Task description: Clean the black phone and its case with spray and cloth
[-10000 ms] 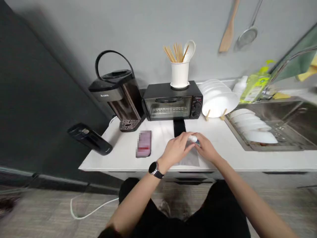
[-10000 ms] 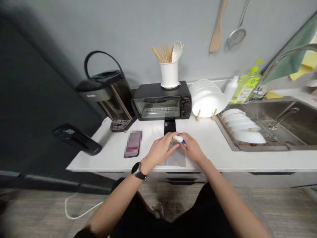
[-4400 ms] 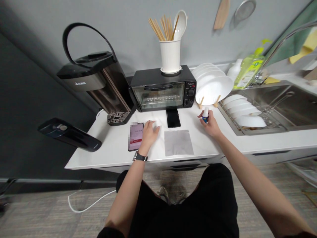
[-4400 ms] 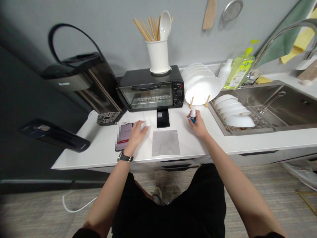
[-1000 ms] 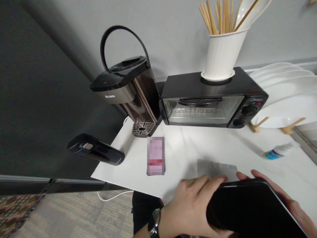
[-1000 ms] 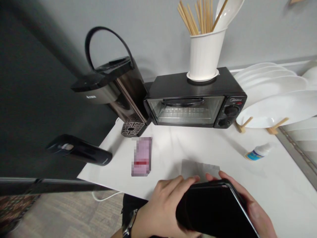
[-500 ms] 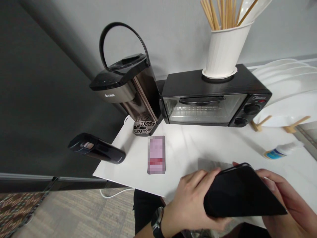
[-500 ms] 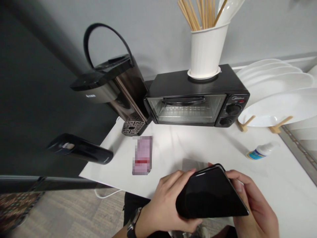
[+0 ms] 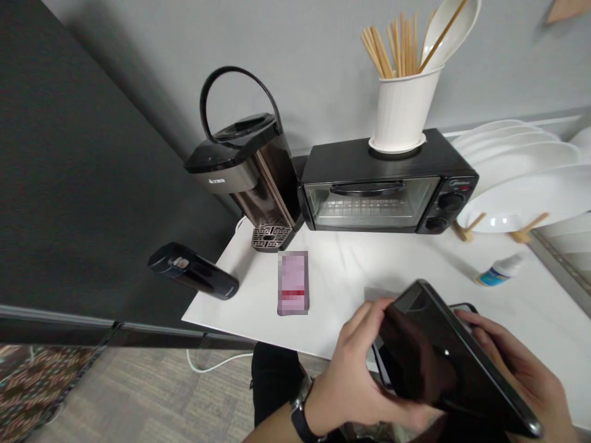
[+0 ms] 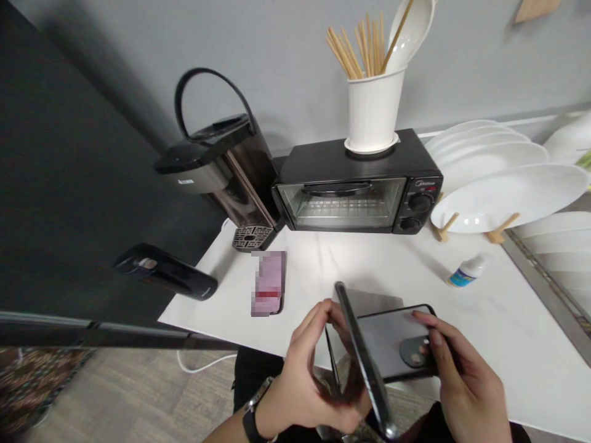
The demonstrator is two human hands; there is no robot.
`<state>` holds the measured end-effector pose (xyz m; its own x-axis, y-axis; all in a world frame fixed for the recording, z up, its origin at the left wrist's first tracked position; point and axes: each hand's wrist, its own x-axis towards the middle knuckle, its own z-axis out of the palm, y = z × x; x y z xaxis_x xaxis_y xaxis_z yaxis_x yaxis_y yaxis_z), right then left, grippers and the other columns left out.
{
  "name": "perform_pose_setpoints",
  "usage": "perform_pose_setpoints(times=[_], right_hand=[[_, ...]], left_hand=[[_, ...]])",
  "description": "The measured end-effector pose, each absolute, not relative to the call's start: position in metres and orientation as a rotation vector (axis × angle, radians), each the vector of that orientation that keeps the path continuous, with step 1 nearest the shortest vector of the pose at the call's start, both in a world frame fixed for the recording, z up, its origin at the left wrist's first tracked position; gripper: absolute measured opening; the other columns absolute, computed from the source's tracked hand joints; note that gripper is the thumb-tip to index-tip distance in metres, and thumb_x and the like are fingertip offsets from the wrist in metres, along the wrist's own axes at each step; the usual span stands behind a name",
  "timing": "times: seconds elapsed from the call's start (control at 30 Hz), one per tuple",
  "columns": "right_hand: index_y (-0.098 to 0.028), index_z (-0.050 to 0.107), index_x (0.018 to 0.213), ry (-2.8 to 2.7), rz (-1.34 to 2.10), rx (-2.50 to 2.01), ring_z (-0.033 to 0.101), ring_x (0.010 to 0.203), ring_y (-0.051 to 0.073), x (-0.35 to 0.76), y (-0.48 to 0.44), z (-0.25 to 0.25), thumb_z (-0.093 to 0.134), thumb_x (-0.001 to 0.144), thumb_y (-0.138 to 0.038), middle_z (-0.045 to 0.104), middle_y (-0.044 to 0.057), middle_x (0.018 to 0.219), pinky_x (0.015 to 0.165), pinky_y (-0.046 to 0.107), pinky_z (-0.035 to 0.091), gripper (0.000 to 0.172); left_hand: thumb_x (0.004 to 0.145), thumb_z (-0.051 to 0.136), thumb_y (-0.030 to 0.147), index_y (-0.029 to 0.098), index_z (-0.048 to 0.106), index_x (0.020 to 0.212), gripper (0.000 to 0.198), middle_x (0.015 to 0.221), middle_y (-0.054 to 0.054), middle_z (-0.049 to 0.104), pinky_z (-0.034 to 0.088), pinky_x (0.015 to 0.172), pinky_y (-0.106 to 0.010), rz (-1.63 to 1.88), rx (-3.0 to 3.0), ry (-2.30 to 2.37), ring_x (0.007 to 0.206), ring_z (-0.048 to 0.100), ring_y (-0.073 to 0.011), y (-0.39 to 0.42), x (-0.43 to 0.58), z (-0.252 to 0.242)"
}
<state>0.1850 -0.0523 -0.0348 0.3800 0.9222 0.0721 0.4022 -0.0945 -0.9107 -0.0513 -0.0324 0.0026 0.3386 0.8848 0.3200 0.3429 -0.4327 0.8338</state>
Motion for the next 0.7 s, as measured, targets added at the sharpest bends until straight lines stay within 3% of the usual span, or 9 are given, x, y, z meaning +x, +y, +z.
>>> perform_pose_setpoints(times=[0.03, 0.13, 0.23, 0.43, 0.7], right_hand=[[-0.027, 0.078, 0.104, -1.162, 0.667, -1.725, 0.076, 0.079, 0.028, 0.191, -0.053, -0.046, 0.06, 0.083, -0.064, 0.08, 0.006, 0.106, 0.07, 0.035, 0.063, 0.046], [-0.033, 0.077, 0.113, -1.131, 0.634, -1.821, 0.076, 0.083, 0.028, 0.215, -0.056, -0.075, 0.059, 0.087, -0.066, 0.079, 0.004, 0.113, 0.078, 0.036, 0.062, 0.046], [-0.036, 0.077, 0.112, -1.189, 0.645, -1.81, 0.076, 0.081, 0.028, 0.235, -0.06, -0.092, 0.059, 0.087, -0.068, 0.079, 0.003, 0.113, 0.078, 0.04, 0.062, 0.045], [-0.027, 0.082, 0.101, -1.309, 0.703, -1.687, 0.076, 0.079, 0.027, 0.239, -0.048, -0.101, 0.063, 0.082, -0.07, 0.081, 0.005, 0.107, 0.065, 0.032, 0.063, 0.051], [-0.025, 0.083, 0.101, -1.382, 0.718, -1.631, 0.076, 0.074, 0.022, 0.237, -0.039, -0.106, 0.061, 0.087, -0.069, 0.082, 0.005, 0.104, 0.062, 0.025, 0.062, 0.051]], left_hand=[[0.066, 0.085, 0.063, 0.02, 0.041, 0.153, 0.106, 0.136, -0.014, 0.063, 0.054, 0.111, -0.049, 1.083, 1.921, 1.09, 0.126, 0.062, -0.0337, -0.029, -0.052, 0.006], [0.079, 0.08, 0.051, 0.024, 0.033, 0.159, 0.097, 0.145, -0.013, 0.055, 0.048, 0.116, -0.046, 1.11, 1.959, 1.132, 0.136, 0.055, -0.0309, -0.003, -0.054, 0.012], [0.078, 0.083, 0.039, 0.025, 0.039, 0.158, 0.093, 0.139, -0.009, 0.056, 0.046, 0.117, -0.039, 0.899, 2.123, 1.008, 0.131, 0.058, -0.0257, 0.043, -0.052, 0.002], [0.079, 0.084, 0.041, 0.017, 0.051, 0.152, 0.084, 0.14, -0.013, 0.061, 0.047, 0.115, -0.036, 0.651, 2.327, 0.863, 0.127, 0.061, -0.0259, 0.126, -0.037, -0.053], [0.084, 0.082, 0.048, 0.024, 0.052, 0.153, 0.079, 0.154, -0.011, 0.056, 0.039, 0.121, -0.04, 0.589, 2.355, 0.964, 0.14, 0.053, -0.0251, 0.143, -0.048, -0.076]])
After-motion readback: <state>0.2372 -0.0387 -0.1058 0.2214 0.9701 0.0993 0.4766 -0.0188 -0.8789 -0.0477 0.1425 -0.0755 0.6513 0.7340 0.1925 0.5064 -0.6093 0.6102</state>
